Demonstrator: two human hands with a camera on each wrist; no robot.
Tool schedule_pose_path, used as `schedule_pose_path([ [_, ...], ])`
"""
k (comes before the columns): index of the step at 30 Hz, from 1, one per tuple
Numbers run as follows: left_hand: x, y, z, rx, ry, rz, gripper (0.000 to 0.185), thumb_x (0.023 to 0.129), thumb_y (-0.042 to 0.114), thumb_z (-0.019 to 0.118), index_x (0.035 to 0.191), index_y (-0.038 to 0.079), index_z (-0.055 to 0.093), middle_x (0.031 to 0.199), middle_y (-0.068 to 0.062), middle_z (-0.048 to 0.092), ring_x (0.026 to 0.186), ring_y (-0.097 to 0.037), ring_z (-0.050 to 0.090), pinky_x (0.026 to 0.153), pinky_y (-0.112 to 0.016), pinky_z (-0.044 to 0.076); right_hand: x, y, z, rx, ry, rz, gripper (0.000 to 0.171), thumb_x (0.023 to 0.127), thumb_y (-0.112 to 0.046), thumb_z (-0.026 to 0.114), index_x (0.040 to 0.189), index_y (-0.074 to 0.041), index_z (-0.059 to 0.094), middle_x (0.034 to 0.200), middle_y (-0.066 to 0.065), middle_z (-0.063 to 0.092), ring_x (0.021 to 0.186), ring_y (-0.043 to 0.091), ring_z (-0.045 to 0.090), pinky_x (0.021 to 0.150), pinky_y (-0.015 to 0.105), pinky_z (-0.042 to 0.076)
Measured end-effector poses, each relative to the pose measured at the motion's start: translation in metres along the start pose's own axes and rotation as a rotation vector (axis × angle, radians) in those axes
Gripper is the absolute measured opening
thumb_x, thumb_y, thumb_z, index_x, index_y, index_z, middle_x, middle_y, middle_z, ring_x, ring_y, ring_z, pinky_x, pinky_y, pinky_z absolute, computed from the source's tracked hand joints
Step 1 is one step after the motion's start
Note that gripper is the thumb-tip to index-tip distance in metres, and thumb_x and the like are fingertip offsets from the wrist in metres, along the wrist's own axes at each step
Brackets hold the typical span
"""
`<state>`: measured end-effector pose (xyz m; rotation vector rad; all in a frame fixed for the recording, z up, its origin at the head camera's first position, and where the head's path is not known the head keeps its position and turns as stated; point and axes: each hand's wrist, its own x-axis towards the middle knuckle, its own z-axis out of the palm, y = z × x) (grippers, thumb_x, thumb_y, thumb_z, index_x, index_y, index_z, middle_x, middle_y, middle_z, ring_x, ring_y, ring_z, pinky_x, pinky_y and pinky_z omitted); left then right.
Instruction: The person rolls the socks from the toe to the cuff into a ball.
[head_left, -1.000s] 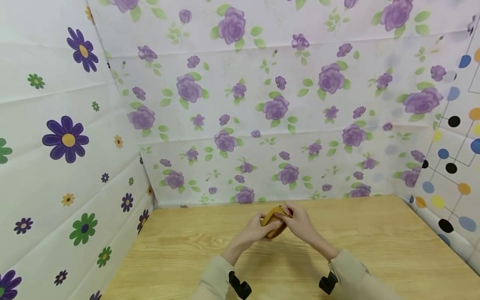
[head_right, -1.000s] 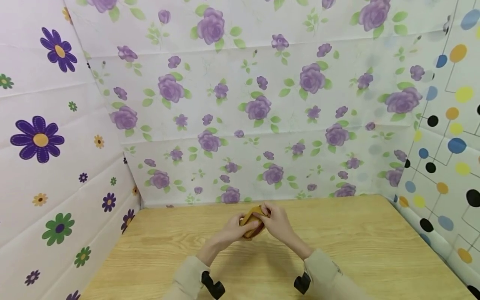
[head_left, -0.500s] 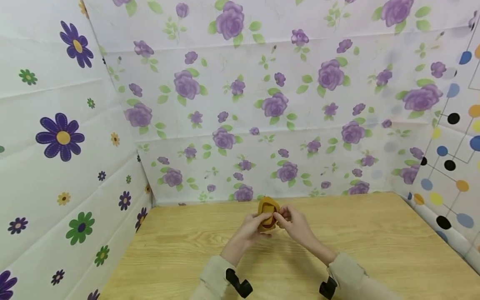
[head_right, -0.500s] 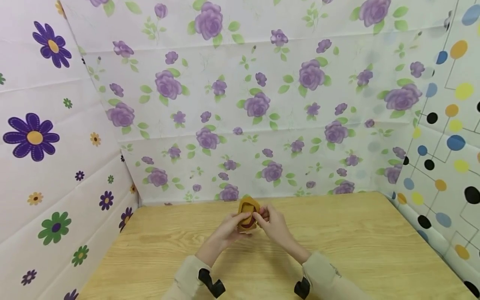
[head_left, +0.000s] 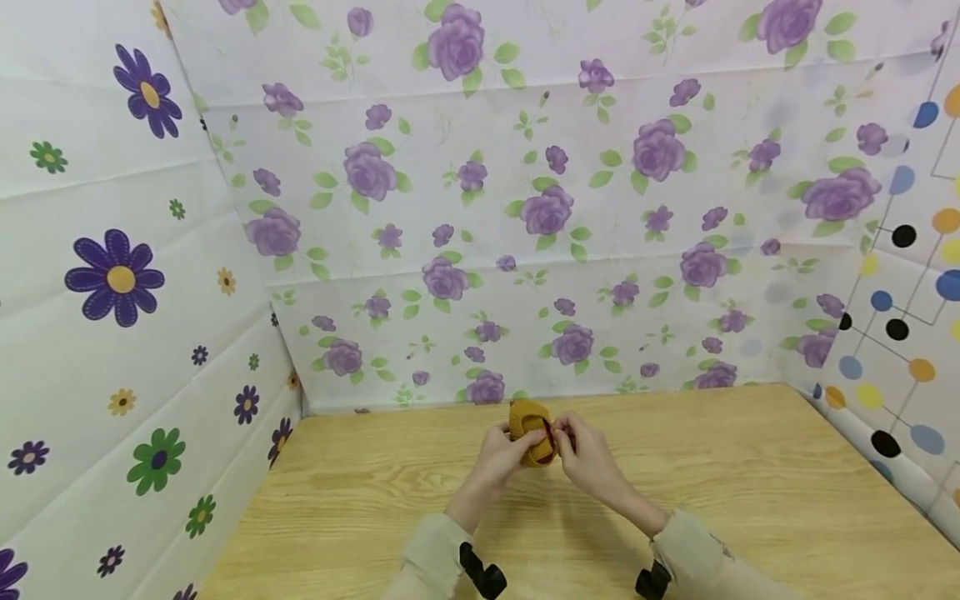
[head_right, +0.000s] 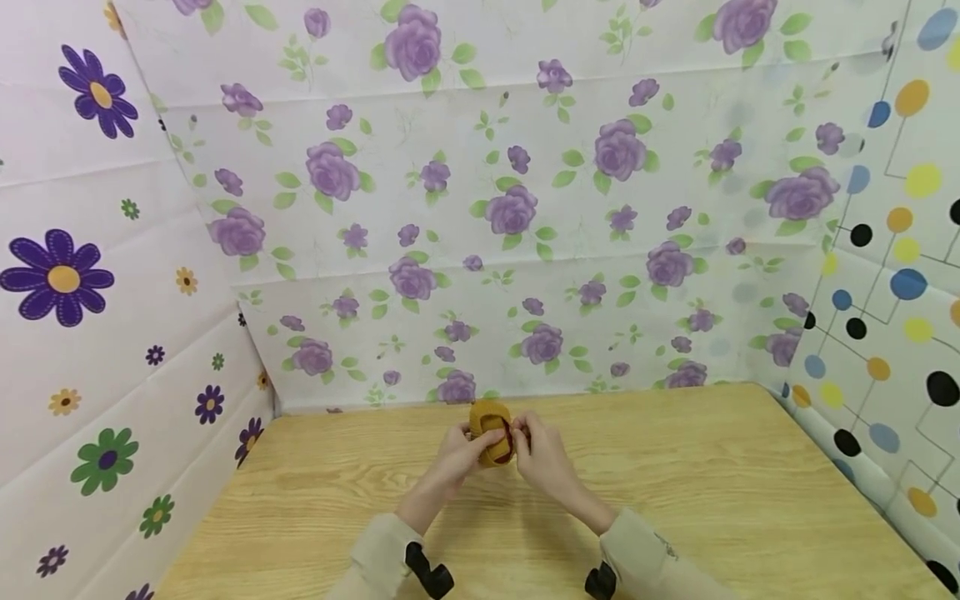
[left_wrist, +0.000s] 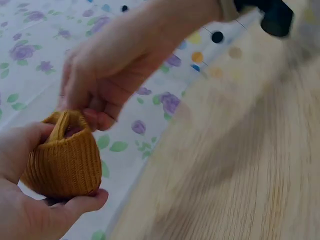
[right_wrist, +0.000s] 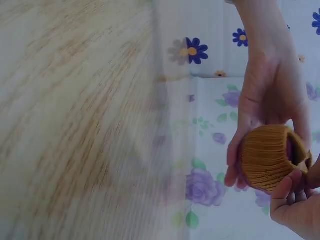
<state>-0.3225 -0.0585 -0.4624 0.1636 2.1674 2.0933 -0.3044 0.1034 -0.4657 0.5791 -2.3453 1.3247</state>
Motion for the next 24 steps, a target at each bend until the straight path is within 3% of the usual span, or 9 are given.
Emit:
schedule_pose_path([
  [4, -0.001, 0.0, 0.004, 0.325, 0.161, 0.117, 0.05, 0.085, 0.027, 0.073, 0.114, -0.007, 0.052, 0.103, -0.019, 0.063, 0.088, -0.024, 0.064, 0.071, -0.035, 0.056, 0.0, -0.002, 0.002, 0.014, 0.003, -0.026, 0.009, 0.095, 0.002, 0.054, 0.091, -0.005, 0.058, 0.07, 0.002, 0.056, 0.054, 0.002, 0.045, 0.047, 0.021, 0.041],
  [7, -0.003, 0.002, 0.005, 0.412, 0.153, 0.18, 0.056, 0.085, 0.027, 0.072, 0.121, -0.007, 0.045, 0.107, -0.021, 0.061, 0.094, -0.028, 0.063, 0.076, -0.039, 0.055, 0.002, -0.003, 0.003, -0.018, -0.001, -0.011, 0.009, 0.095, 0.0, 0.055, 0.09, -0.007, 0.059, 0.071, 0.001, 0.057, 0.055, 0.001, 0.046, 0.049, 0.02, 0.042],
  [10, -0.005, 0.004, 0.003, 0.367, 0.041, 0.202, 0.064, 0.089, 0.026, 0.069, 0.132, -0.007, 0.035, 0.117, -0.024, 0.056, 0.105, -0.031, 0.06, 0.084, -0.041, 0.053, 0.004, -0.004, 0.002, -0.023, 0.001, 0.014, 0.009, 0.095, 0.0, 0.057, 0.09, -0.006, 0.06, 0.072, 0.0, 0.058, 0.056, 0.001, 0.048, 0.049, 0.02, 0.044],
  [13, -0.005, 0.008, -0.001, 0.233, -0.101, 0.17, 0.069, 0.092, 0.022, 0.067, 0.142, -0.003, 0.026, 0.128, -0.023, 0.049, 0.113, -0.032, 0.056, 0.09, -0.043, 0.052, 0.006, -0.004, -0.002, -0.021, 0.026, 0.016, 0.007, 0.094, -0.001, 0.059, 0.091, -0.006, 0.063, 0.073, 0.0, 0.06, 0.058, 0.001, 0.05, 0.051, 0.021, 0.045],
  [16, -0.003, 0.009, -0.002, 0.208, -0.133, 0.169, 0.074, 0.09, 0.018, 0.068, 0.147, 0.001, 0.025, 0.131, -0.021, 0.047, 0.115, -0.03, 0.054, 0.093, -0.043, 0.051, 0.007, -0.003, -0.005, -0.039, 0.038, -0.029, 0.007, 0.092, 0.0, 0.06, 0.091, -0.005, 0.064, 0.072, 0.001, 0.061, 0.057, -0.001, 0.049, 0.05, 0.02, 0.045],
  [18, -0.001, 0.009, -0.001, 0.291, -0.079, 0.227, 0.077, 0.086, 0.016, 0.071, 0.147, 0.001, 0.026, 0.129, -0.021, 0.051, 0.113, -0.031, 0.056, 0.091, -0.043, 0.052, 0.006, 0.0, -0.005, -0.065, 0.026, -0.095, 0.009, 0.092, 0.002, 0.059, 0.089, -0.005, 0.062, 0.069, 0.001, 0.06, 0.056, -0.003, 0.047, 0.049, 0.019, 0.044],
  [21, 0.001, 0.007, 0.003, 0.489, 0.078, 0.33, 0.081, 0.079, 0.013, 0.075, 0.144, -0.002, 0.029, 0.122, -0.025, 0.057, 0.107, -0.034, 0.06, 0.086, -0.044, 0.053, 0.004, 0.0, -0.004, -0.064, -0.007, -0.185, 0.012, 0.092, 0.005, 0.057, 0.089, -0.006, 0.06, 0.067, -0.001, 0.058, 0.054, -0.004, 0.045, 0.048, 0.018, 0.043],
  [24, 0.002, 0.005, 0.008, 0.599, 0.2, 0.402, 0.083, 0.076, 0.011, 0.078, 0.141, -0.005, 0.03, 0.115, -0.028, 0.061, 0.101, -0.037, 0.064, 0.081, -0.045, 0.055, 0.002, -0.002, -0.001, -0.03, -0.022, -0.212, 0.012, 0.092, 0.005, 0.057, 0.088, -0.006, 0.06, 0.068, -0.004, 0.057, 0.055, -0.004, 0.046, 0.047, 0.019, 0.044],
])
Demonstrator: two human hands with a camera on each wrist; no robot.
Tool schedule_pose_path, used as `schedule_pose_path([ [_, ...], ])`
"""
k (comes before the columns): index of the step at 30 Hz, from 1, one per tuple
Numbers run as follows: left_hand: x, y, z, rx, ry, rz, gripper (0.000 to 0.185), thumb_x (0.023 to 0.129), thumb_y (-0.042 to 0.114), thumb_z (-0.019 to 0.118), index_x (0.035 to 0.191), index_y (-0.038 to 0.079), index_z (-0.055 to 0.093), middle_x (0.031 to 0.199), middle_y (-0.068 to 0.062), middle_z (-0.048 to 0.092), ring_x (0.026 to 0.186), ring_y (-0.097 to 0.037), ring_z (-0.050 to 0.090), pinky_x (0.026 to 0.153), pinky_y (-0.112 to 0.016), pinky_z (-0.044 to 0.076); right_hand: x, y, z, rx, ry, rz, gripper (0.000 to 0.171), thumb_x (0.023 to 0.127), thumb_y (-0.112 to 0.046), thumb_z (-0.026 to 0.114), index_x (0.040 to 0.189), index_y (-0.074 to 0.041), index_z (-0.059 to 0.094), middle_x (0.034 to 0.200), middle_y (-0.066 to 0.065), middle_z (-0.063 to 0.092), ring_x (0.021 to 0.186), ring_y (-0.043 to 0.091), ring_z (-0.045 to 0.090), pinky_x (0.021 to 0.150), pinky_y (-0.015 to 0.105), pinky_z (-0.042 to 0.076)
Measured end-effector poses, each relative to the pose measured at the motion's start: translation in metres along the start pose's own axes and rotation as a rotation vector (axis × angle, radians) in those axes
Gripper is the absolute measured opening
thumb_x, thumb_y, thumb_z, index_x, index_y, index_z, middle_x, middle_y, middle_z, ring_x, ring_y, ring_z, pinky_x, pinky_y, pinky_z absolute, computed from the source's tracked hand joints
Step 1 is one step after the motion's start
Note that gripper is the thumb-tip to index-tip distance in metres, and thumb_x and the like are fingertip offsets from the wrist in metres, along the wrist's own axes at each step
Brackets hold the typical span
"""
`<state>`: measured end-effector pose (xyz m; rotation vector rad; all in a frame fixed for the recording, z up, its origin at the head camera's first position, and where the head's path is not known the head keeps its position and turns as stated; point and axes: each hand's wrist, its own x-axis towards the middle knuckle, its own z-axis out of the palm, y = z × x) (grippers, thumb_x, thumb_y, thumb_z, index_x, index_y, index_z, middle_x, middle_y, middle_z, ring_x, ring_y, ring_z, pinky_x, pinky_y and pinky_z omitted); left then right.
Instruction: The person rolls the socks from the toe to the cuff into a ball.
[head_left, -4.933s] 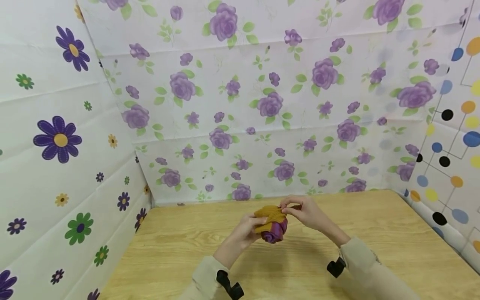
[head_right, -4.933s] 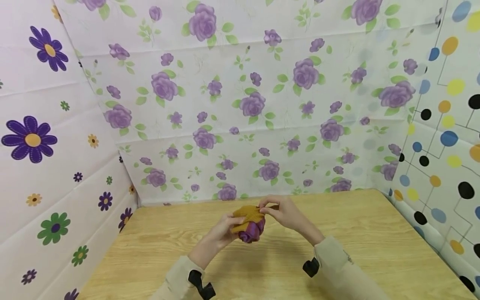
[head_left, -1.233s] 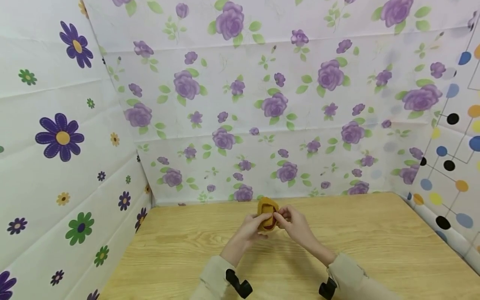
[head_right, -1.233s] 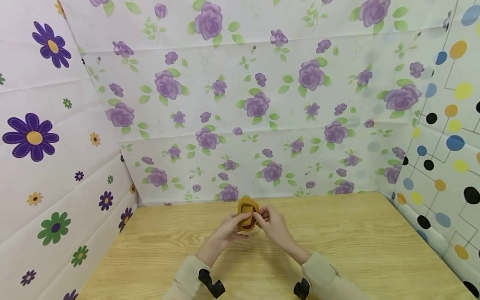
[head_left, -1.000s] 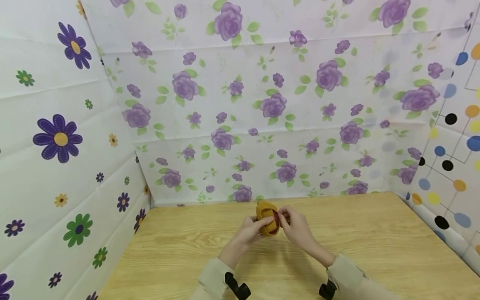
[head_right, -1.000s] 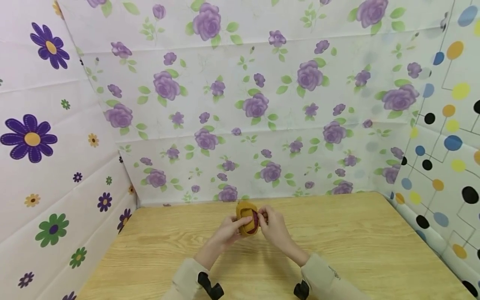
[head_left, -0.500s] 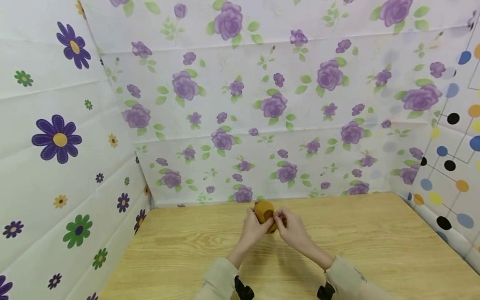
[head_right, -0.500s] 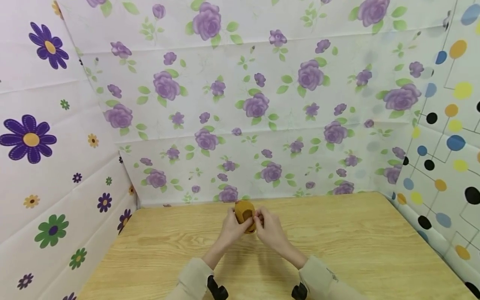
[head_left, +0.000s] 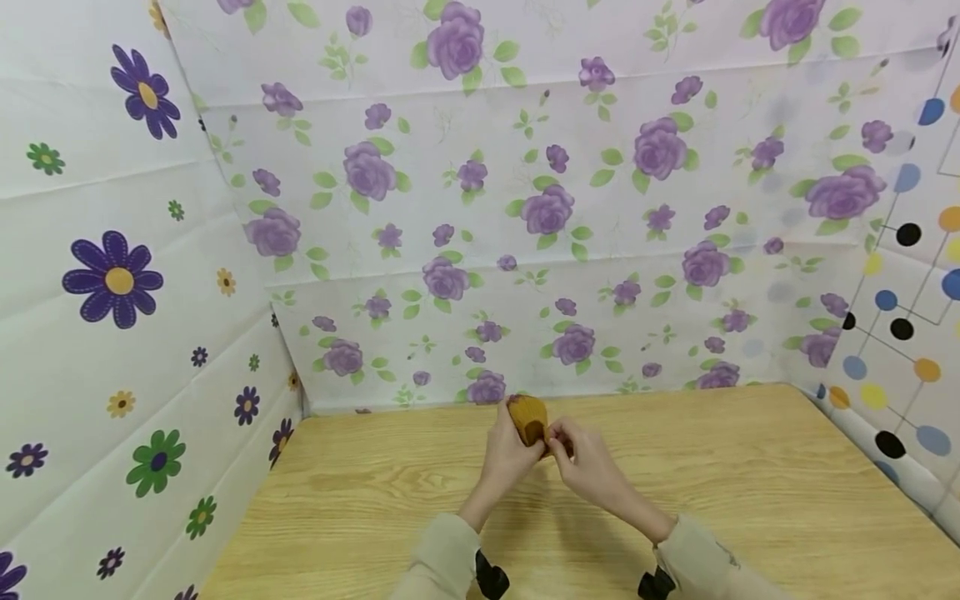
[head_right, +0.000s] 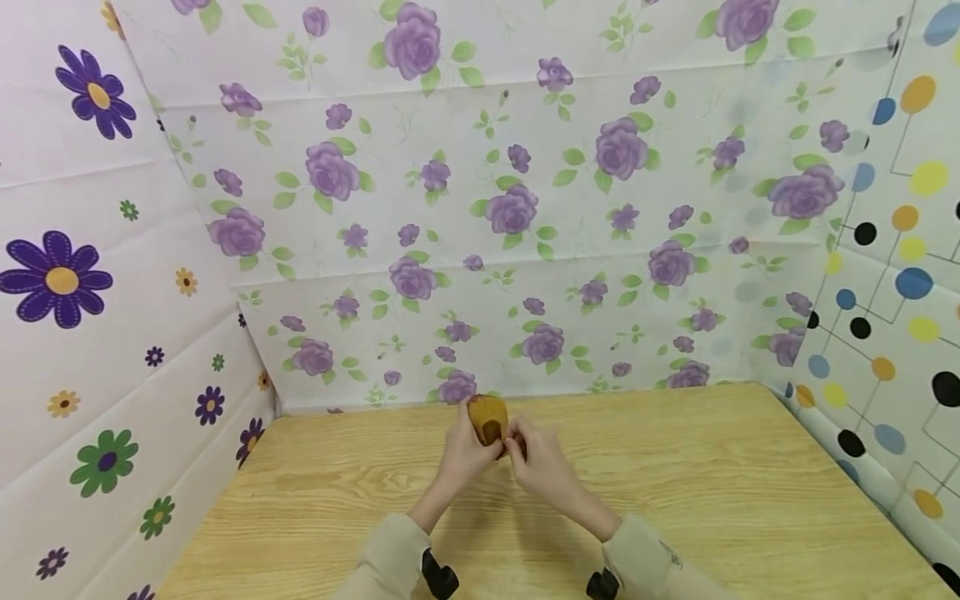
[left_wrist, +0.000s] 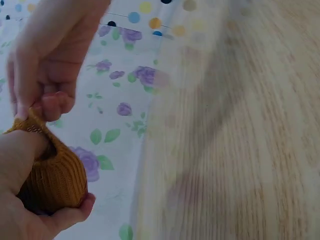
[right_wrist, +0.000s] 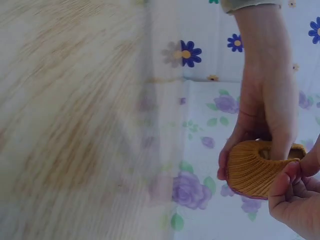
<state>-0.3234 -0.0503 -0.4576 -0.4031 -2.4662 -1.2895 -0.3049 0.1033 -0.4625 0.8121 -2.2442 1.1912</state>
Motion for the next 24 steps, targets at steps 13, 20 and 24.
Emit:
schedule_pose_path([
  [13, 0.002, 0.0, -0.017, -0.159, -0.244, -0.034, 0.091, 0.073, 0.009, 0.082, 0.144, 0.001, 0.026, 0.125, -0.022, 0.054, 0.11, -0.032, 0.056, 0.089, -0.045, 0.049, 0.005, 0.0, -0.006, 0.135, -0.05, 0.197, 0.014, 0.098, -0.014, 0.055, 0.098, -0.007, 0.067, 0.086, 0.004, 0.07, 0.077, 0.013, 0.066, 0.067, 0.023, 0.054],
  [20, 0.001, -0.008, -0.024, -0.515, -0.417, -0.165, 0.075, 0.094, 0.028, 0.063, 0.151, 0.013, 0.017, 0.143, -0.019, 0.039, 0.128, -0.032, 0.046, 0.102, -0.047, 0.045, 0.004, 0.007, -0.008, 0.299, -0.102, 0.363, 0.039, 0.106, -0.025, 0.039, 0.093, -0.001, 0.066, 0.091, 0.013, 0.069, 0.087, 0.022, 0.069, 0.077, 0.03, 0.058],
  [24, 0.003, -0.012, -0.024, -0.484, -0.462, -0.133, 0.06, 0.092, 0.029, 0.066, 0.138, 0.012, 0.032, 0.135, -0.016, 0.043, 0.117, -0.025, 0.052, 0.097, -0.04, 0.048, 0.002, 0.011, -0.009, 0.422, -0.144, 0.481, 0.046, 0.106, -0.025, 0.036, 0.097, 0.01, 0.064, 0.092, 0.015, 0.07, 0.089, 0.023, 0.07, 0.08, 0.036, 0.058],
])
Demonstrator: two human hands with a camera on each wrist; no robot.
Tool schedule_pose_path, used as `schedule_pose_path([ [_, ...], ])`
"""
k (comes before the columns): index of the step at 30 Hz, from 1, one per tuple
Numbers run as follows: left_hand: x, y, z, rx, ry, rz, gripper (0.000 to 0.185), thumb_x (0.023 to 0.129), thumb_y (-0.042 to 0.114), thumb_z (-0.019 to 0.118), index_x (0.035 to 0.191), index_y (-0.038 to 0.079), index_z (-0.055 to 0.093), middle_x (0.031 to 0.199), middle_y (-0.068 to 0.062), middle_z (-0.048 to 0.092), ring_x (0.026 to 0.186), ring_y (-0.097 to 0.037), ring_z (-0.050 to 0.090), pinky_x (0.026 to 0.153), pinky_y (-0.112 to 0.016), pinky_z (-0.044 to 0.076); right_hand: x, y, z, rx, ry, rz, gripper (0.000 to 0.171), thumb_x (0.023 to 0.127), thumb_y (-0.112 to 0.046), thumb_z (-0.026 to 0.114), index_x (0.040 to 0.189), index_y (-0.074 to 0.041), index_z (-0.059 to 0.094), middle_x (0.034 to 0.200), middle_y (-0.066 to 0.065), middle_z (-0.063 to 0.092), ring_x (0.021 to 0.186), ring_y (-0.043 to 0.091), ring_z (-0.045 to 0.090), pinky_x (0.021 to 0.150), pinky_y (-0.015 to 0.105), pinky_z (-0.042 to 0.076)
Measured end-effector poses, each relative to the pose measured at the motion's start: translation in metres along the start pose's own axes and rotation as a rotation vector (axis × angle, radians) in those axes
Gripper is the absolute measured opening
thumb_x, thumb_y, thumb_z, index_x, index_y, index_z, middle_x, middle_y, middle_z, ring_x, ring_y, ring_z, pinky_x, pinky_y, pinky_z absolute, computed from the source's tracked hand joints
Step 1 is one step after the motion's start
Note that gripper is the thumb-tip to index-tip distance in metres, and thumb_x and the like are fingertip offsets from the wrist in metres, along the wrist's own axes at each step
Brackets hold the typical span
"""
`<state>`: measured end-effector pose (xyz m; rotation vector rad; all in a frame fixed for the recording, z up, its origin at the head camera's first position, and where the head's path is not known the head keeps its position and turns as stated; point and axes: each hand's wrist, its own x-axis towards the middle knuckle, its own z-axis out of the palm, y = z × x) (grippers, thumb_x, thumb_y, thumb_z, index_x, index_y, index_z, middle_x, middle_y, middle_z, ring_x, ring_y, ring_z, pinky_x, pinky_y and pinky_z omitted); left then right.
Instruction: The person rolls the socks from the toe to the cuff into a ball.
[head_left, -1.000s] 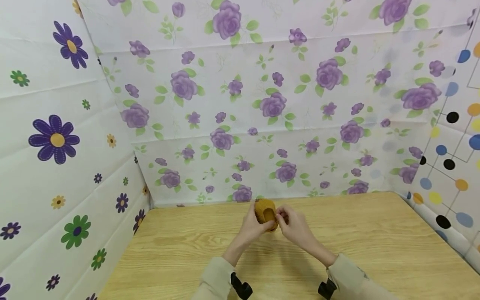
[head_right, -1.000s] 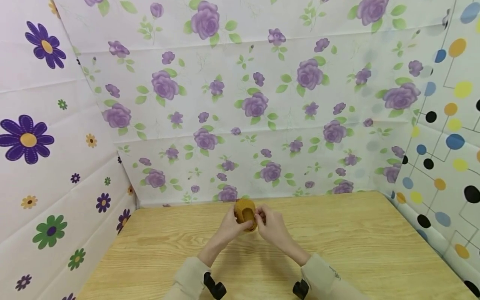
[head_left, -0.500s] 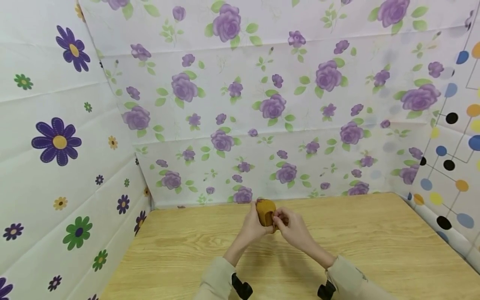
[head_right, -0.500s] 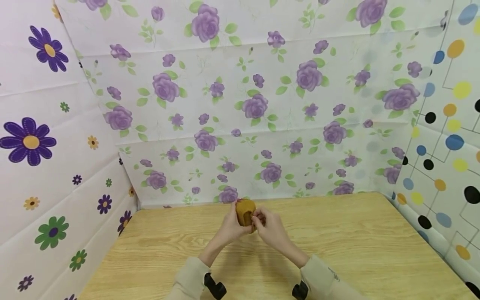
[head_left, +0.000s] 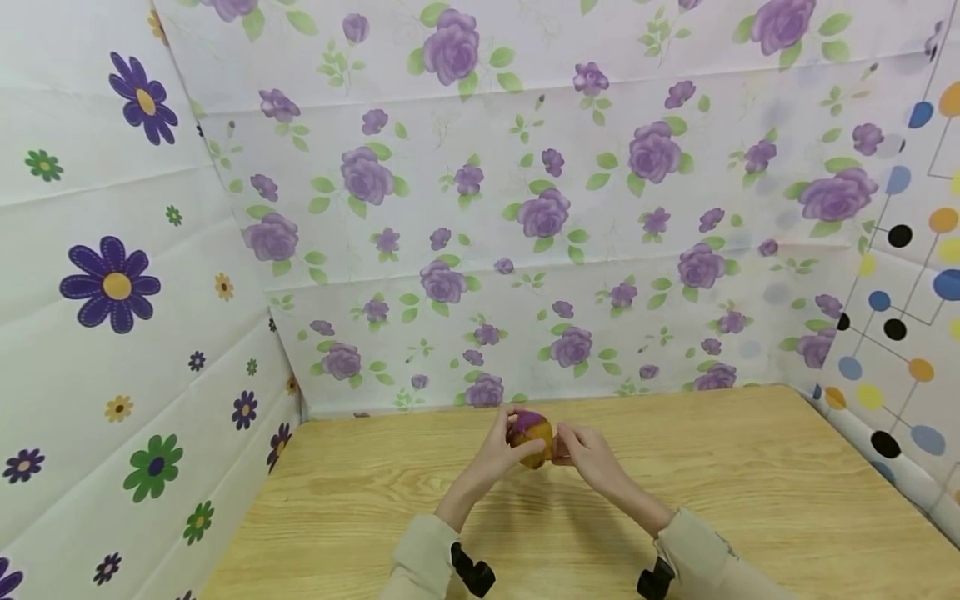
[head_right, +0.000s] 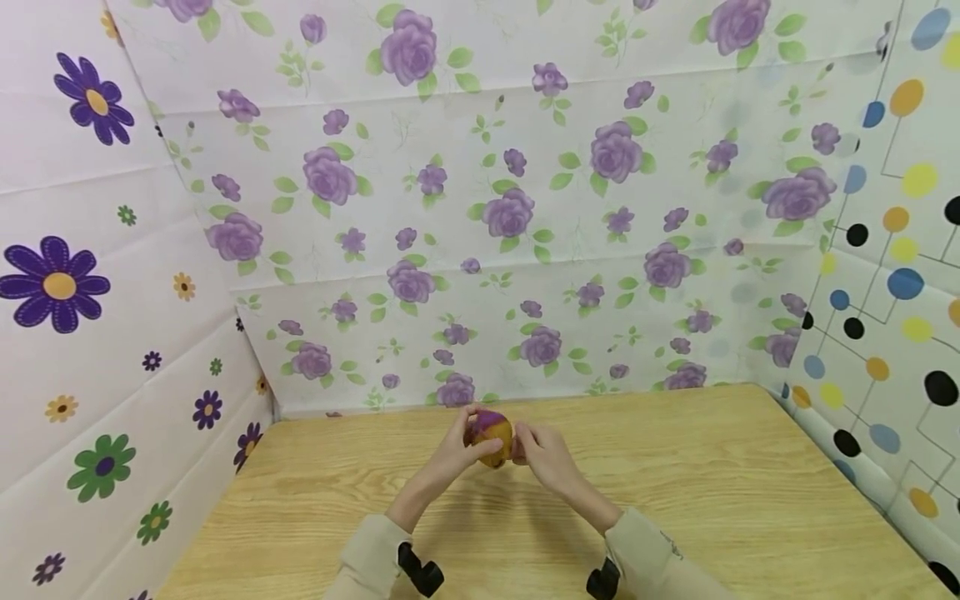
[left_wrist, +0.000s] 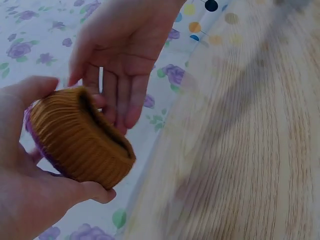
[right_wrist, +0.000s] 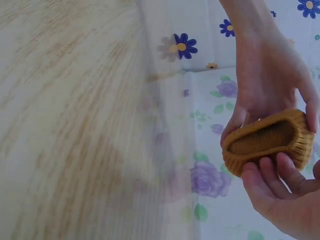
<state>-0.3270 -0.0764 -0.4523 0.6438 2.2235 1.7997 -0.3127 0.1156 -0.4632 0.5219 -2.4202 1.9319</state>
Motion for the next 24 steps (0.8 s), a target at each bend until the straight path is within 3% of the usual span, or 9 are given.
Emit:
schedule_pose_path([
  [3, 0.001, -0.006, -0.001, 0.1, -0.055, 0.026, 0.06, 0.084, 0.02, 0.076, 0.127, 0.011, 0.036, 0.129, -0.011, 0.045, 0.111, -0.019, 0.053, 0.091, -0.033, 0.05, 0.0, 0.007, -0.003, 0.02, -0.05, 0.071, 0.046, 0.105, -0.026, 0.039, 0.101, 0.012, 0.065, 0.089, 0.012, 0.07, 0.085, 0.019, 0.07, 0.08, 0.038, 0.058],
  [6, 0.002, -0.014, 0.0, 0.262, -0.114, 0.082, 0.066, 0.074, 0.014, 0.084, 0.12, 0.011, 0.036, 0.122, -0.006, 0.047, 0.108, -0.016, 0.053, 0.09, -0.027, 0.049, 0.001, 0.015, -0.007, 0.006, -0.1, 0.146, 0.048, 0.104, -0.03, 0.043, 0.097, 0.012, 0.065, 0.084, 0.011, 0.07, 0.08, 0.018, 0.069, 0.079, 0.042, 0.058],
  [12, 0.004, -0.025, 0.008, 0.527, -0.231, 0.191, 0.088, 0.064, 0.009, 0.09, 0.13, 0.008, 0.032, 0.129, -0.009, 0.046, 0.122, -0.017, 0.048, 0.104, -0.029, 0.042, -0.002, 0.025, -0.008, -0.111, -0.197, 0.271, 0.054, 0.101, -0.044, 0.046, 0.087, 0.004, 0.067, 0.073, 0.008, 0.067, 0.071, 0.02, 0.069, 0.07, 0.039, 0.059],
  [16, 0.002, -0.024, 0.011, 0.488, -0.283, 0.14, 0.098, 0.069, 0.011, 0.087, 0.144, 0.013, 0.024, 0.147, -0.016, 0.037, 0.133, -0.024, 0.043, 0.107, -0.035, 0.041, -0.006, 0.026, -0.008, -0.157, -0.231, 0.325, 0.05, 0.097, -0.044, 0.053, 0.089, 0.004, 0.065, 0.074, 0.009, 0.066, 0.067, 0.018, 0.066, 0.064, 0.034, 0.058],
  [21, -0.001, -0.019, 0.01, 0.391, -0.238, 0.021, 0.09, 0.076, 0.017, 0.083, 0.148, 0.017, 0.029, 0.154, -0.013, 0.034, 0.136, -0.032, 0.041, 0.106, -0.044, 0.043, -0.01, 0.024, -0.009, -0.171, -0.183, 0.367, 0.047, 0.094, -0.04, 0.06, 0.107, 0.005, 0.056, 0.081, 0.01, 0.064, 0.067, 0.017, 0.062, 0.06, 0.031, 0.055],
  [24, -0.002, -0.019, 0.01, 0.403, -0.225, -0.01, 0.087, 0.076, 0.023, 0.083, 0.148, 0.016, 0.034, 0.152, -0.011, 0.037, 0.137, -0.031, 0.041, 0.107, -0.046, 0.041, -0.011, 0.023, -0.009, -0.176, -0.155, 0.375, 0.049, 0.095, -0.041, 0.059, 0.113, 0.004, 0.054, 0.083, 0.011, 0.062, 0.067, 0.017, 0.059, 0.059, 0.031, 0.052],
])
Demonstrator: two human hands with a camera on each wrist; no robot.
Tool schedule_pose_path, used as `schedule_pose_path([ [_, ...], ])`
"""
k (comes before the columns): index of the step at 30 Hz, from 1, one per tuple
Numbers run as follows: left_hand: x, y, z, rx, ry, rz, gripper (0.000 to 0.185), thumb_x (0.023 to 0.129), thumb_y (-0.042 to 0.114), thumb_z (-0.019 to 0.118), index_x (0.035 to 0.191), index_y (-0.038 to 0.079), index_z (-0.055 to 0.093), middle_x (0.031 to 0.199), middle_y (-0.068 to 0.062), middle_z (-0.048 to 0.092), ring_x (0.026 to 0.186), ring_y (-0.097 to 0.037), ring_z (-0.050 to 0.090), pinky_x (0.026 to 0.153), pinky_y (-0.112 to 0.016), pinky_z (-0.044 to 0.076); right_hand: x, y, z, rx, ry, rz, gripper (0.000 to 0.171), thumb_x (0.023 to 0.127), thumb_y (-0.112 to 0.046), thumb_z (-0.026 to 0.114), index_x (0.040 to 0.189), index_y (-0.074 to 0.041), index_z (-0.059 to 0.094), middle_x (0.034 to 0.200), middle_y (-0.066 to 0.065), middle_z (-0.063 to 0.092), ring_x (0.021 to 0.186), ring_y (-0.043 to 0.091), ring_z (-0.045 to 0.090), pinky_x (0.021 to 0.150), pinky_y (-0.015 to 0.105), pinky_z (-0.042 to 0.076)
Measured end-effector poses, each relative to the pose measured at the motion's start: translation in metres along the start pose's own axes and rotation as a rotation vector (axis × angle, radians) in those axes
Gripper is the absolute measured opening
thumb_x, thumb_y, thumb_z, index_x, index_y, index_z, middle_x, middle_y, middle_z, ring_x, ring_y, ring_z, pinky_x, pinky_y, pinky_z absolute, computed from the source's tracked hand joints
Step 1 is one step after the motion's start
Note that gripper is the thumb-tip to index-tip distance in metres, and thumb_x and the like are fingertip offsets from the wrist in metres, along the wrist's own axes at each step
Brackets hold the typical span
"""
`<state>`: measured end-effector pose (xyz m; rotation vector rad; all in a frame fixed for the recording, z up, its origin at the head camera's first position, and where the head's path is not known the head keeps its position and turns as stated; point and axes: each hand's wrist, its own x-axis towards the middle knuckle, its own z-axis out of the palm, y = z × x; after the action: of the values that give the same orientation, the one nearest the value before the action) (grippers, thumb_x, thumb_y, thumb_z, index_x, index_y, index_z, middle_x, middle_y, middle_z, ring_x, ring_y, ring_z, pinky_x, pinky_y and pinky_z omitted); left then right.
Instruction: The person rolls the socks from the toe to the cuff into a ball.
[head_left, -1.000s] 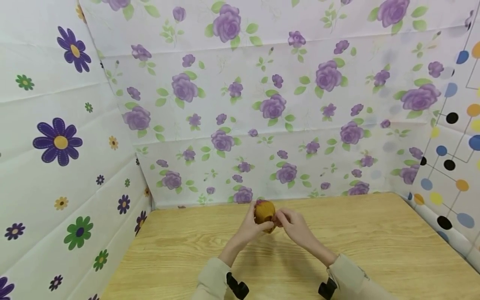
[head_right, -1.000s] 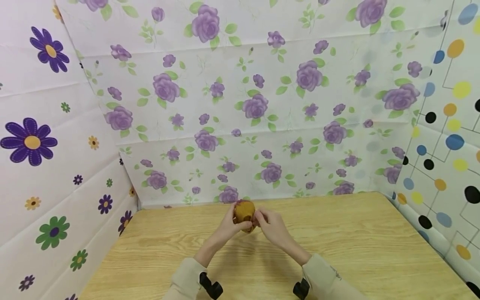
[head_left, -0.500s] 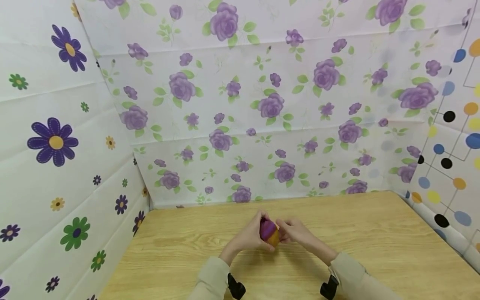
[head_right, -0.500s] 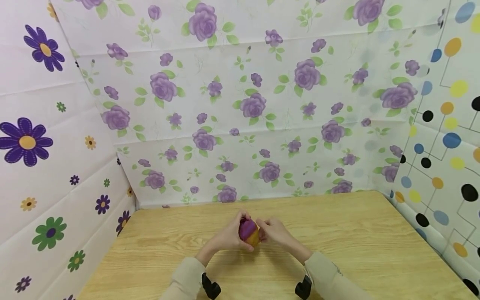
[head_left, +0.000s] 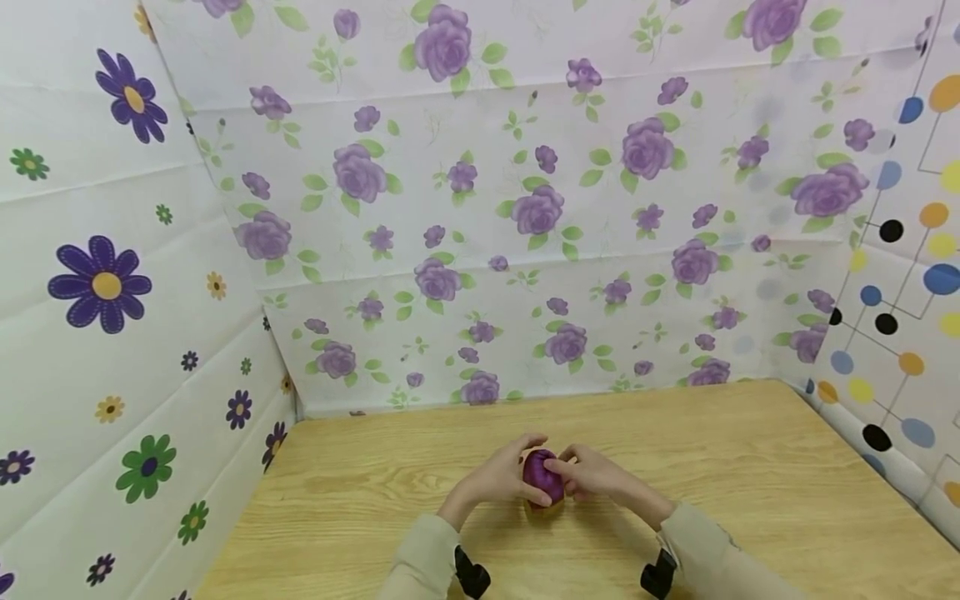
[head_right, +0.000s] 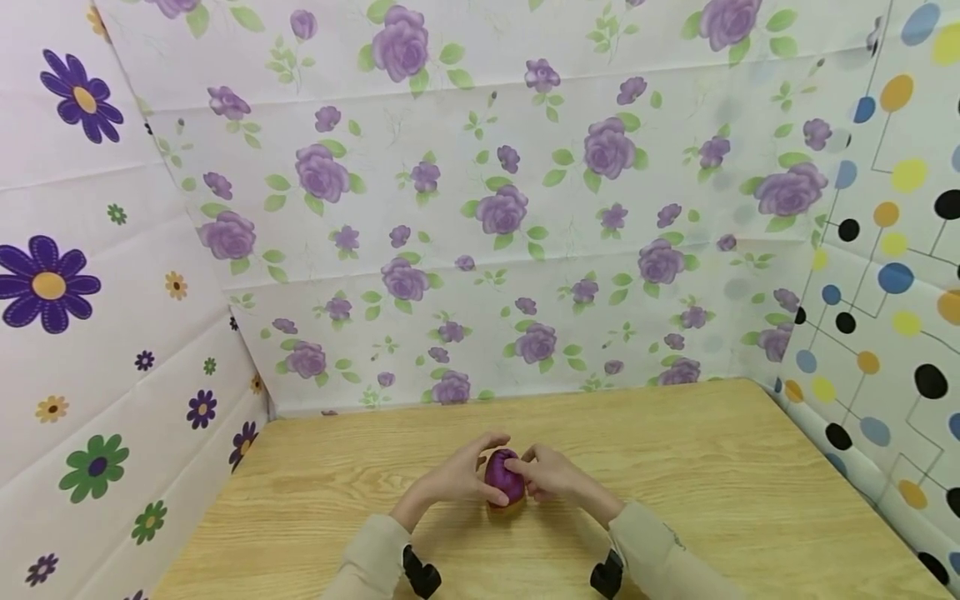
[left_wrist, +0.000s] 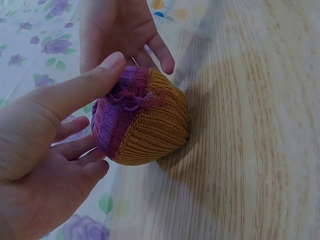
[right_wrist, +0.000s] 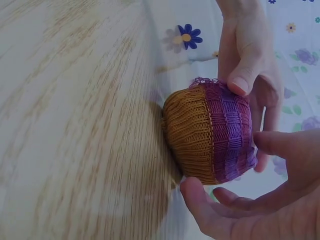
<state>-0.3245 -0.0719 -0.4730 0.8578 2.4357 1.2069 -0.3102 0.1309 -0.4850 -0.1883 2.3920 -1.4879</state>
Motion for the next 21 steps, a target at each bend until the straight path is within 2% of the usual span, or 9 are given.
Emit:
schedule_pose_path([
  [5, 0.0, -0.003, 0.0, -0.002, 0.014, 0.007, 0.082, 0.08, 0.028, 0.08, 0.148, 0.013, 0.035, 0.151, -0.014, 0.039, 0.14, -0.033, 0.036, 0.109, -0.051, 0.037, 0.0, -0.001, 0.002, 0.01, 0.038, -0.005, 0.046, 0.1, -0.039, 0.051, 0.115, 0.004, 0.053, 0.08, 0.01, 0.056, 0.062, 0.016, 0.05, 0.058, 0.032, 0.049],
  [8, -0.001, -0.006, -0.002, -0.046, 0.056, -0.017, 0.069, 0.088, 0.033, 0.071, 0.146, 0.014, 0.039, 0.147, -0.019, 0.042, 0.136, -0.037, 0.04, 0.106, -0.052, 0.04, 0.001, -0.002, 0.002, -0.001, 0.051, -0.01, 0.045, 0.101, -0.039, 0.049, 0.116, 0.003, 0.053, 0.074, 0.007, 0.053, 0.059, 0.015, 0.044, 0.056, 0.03, 0.044],
  [10, -0.003, -0.008, -0.003, -0.061, 0.118, -0.036, 0.058, 0.094, 0.036, 0.063, 0.142, 0.011, 0.044, 0.142, -0.022, 0.047, 0.129, -0.039, 0.046, 0.101, -0.051, 0.045, 0.001, -0.002, 0.001, -0.034, 0.065, -0.011, 0.046, 0.1, -0.041, 0.048, 0.116, 0.001, 0.054, 0.074, 0.008, 0.054, 0.059, 0.016, 0.043, 0.056, 0.03, 0.041],
  [12, -0.005, -0.009, -0.004, -0.056, 0.205, -0.046, 0.047, 0.098, 0.035, 0.056, 0.135, 0.007, 0.05, 0.132, -0.022, 0.054, 0.121, -0.037, 0.053, 0.097, -0.049, 0.048, 0.0, -0.001, 0.0, -0.084, 0.087, -0.02, 0.049, 0.099, -0.045, 0.049, 0.117, 0.0, 0.055, 0.08, 0.009, 0.058, 0.064, 0.017, 0.048, 0.058, 0.031, 0.042],
  [16, -0.008, -0.012, -0.006, 0.068, 0.4, -0.05, 0.03, 0.1, 0.022, 0.053, 0.114, -0.002, 0.062, 0.107, -0.016, 0.066, 0.098, -0.028, 0.063, 0.082, -0.037, 0.054, 0.0, 0.001, -0.006, -0.195, 0.15, -0.102, 0.042, 0.1, -0.04, 0.05, 0.116, -0.001, 0.058, 0.098, 0.013, 0.065, 0.081, 0.022, 0.06, 0.066, 0.036, 0.049],
  [19, -0.01, -0.015, -0.009, 0.166, 0.474, -0.061, 0.02, 0.097, 0.011, 0.054, 0.106, -0.005, 0.064, 0.097, -0.014, 0.068, 0.087, -0.024, 0.064, 0.073, -0.031, 0.055, 0.001, 0.003, -0.012, -0.265, 0.211, -0.208, 0.029, 0.101, -0.025, 0.05, 0.113, 0.0, 0.059, 0.101, 0.013, 0.066, 0.089, 0.023, 0.062, 0.073, 0.038, 0.052],
  [21, -0.011, -0.017, -0.011, 0.215, 0.488, -0.073, 0.019, 0.096, 0.007, 0.055, 0.106, -0.006, 0.064, 0.098, -0.015, 0.068, 0.088, -0.024, 0.064, 0.074, -0.031, 0.055, 0.002, 0.005, -0.016, -0.304, 0.244, -0.282, 0.024, 0.101, -0.016, 0.05, 0.113, 0.002, 0.058, 0.101, 0.012, 0.065, 0.091, 0.024, 0.062, 0.075, 0.038, 0.052],
])
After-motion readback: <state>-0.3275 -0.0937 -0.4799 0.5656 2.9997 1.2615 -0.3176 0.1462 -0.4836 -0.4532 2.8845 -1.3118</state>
